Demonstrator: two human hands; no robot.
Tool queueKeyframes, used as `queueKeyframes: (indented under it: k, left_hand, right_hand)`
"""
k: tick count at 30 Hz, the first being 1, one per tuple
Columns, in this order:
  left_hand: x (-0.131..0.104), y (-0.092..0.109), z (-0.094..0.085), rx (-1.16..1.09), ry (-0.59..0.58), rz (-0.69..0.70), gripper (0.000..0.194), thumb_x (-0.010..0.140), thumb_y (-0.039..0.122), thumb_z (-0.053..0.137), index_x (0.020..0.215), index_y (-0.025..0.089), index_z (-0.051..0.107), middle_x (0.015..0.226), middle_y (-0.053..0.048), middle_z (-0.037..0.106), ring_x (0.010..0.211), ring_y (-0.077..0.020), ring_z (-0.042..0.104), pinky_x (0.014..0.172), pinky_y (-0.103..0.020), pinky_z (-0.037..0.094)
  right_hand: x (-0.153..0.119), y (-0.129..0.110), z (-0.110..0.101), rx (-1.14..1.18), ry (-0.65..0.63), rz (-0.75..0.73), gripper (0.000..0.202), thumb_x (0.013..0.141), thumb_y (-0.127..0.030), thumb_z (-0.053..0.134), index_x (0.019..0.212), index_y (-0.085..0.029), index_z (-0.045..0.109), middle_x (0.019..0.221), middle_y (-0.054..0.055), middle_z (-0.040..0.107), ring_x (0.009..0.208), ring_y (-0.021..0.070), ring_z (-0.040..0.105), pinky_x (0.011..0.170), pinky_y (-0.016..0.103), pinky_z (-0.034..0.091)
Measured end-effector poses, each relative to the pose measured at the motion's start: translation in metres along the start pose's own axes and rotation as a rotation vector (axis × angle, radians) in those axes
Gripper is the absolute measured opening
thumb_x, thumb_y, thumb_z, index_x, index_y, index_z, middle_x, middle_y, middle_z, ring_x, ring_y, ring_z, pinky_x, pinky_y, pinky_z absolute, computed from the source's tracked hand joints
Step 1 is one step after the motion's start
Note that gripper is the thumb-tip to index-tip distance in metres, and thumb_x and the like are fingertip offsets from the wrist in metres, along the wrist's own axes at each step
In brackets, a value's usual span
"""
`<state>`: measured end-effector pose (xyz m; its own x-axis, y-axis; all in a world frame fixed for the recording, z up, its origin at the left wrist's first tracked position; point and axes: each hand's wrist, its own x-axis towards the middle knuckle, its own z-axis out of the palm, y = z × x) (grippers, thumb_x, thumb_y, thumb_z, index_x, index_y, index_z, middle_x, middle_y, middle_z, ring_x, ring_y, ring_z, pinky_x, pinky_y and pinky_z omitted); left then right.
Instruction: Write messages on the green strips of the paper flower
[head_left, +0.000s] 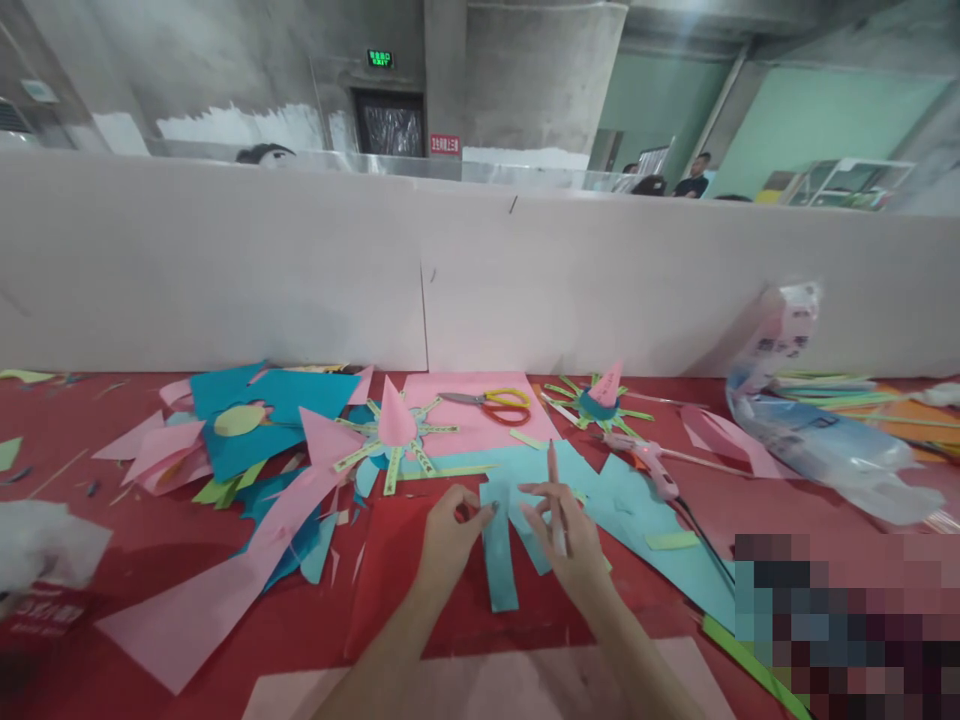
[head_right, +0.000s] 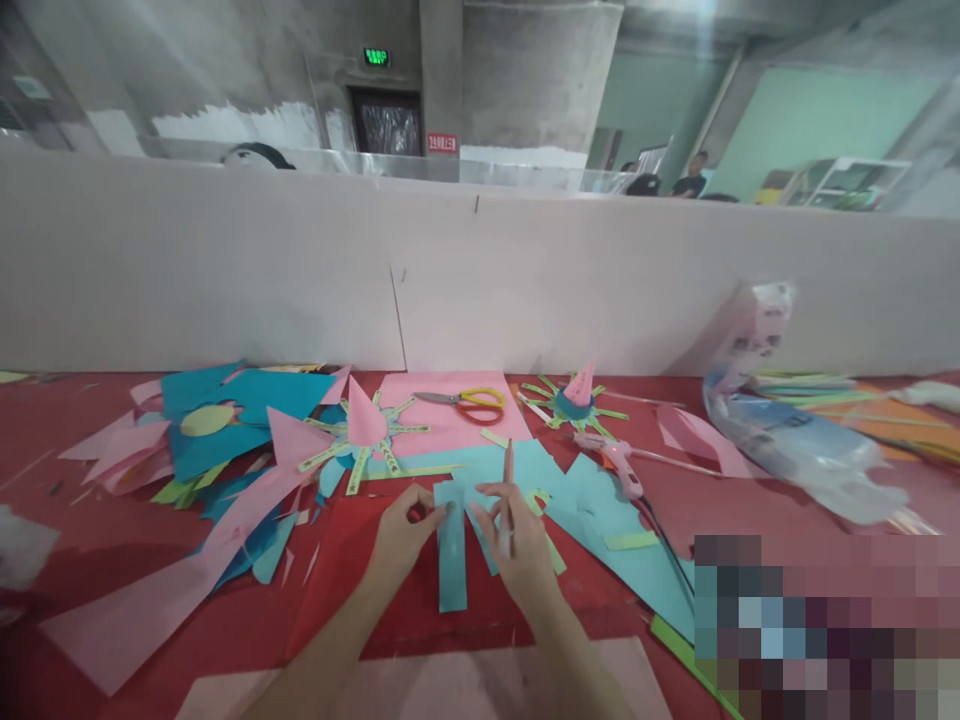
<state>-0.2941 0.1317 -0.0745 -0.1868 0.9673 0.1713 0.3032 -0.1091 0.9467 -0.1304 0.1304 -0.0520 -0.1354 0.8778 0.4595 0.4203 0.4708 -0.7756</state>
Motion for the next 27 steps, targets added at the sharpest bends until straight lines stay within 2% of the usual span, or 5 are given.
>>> queueKeyframes:
  k: [7,11,17,22,27]
  left_hand:
    - [-0.002,0.004,0.001,-0.018,-0.065,0.005,0.018,0.066,0.027,0.059,0.059,0.019,0.044,0.059,0.006,0.045,0.058,-0.0111,0.042,0.057,-0.023,0.032]
    - [-0.004,0.004,-0.001,-0.032,-0.081,-0.016,0.017,0.066,0.026,0.059,0.059,0.019,0.045,0.060,0.005,0.045,0.058,-0.0111,0.042,0.057,-0.023,0.032]
    - [-0.002,0.006,-0.005,-0.087,-0.091,-0.082,0.024,0.067,0.030,0.060,0.056,0.019,0.041,0.055,0.006,0.042,0.055,-0.0104,0.042,0.055,-0.022,0.035]
    - [0.001,0.007,-0.008,-0.185,-0.034,-0.171,0.026,0.074,0.040,0.052,0.061,0.020,0.040,0.049,0.007,0.040,0.046,-0.0104,0.043,0.046,-0.022,0.036]
    - [0.002,0.010,-0.011,-0.266,0.036,-0.209,0.022,0.073,0.040,0.052,0.072,0.019,0.047,0.061,0.002,0.052,0.056,-0.0133,0.052,0.050,-0.023,0.042]
  right_hand:
    - [-0.002,0.003,0.006,0.189,-0.125,0.084,0.017,0.077,-0.030,0.057,0.087,-0.021,0.047,0.081,0.001,0.053,0.064,0.0124,0.053,0.059,0.023,0.047]
    - [-0.002,-0.004,0.002,0.109,-0.158,0.089,0.011,0.078,-0.026,0.056,0.082,-0.020,0.048,0.073,-0.001,0.051,0.060,0.0117,0.049,0.057,0.022,0.043]
    - [0.000,0.000,0.001,0.108,-0.069,0.109,0.009,0.075,-0.023,0.058,0.078,-0.021,0.050,0.068,-0.002,0.051,0.058,0.0124,0.051,0.056,0.024,0.043]
    - [0.002,0.013,-0.011,0.397,0.027,0.313,0.019,0.075,-0.027,0.060,0.083,-0.023,0.043,0.049,-0.008,0.045,0.037,0.0108,0.047,0.033,0.020,0.034]
    - [0.008,0.015,-0.031,0.593,0.174,0.421,0.024,0.072,-0.031,0.063,0.080,-0.025,0.041,0.058,-0.006,0.048,0.040,0.0116,0.051,0.030,0.019,0.032]
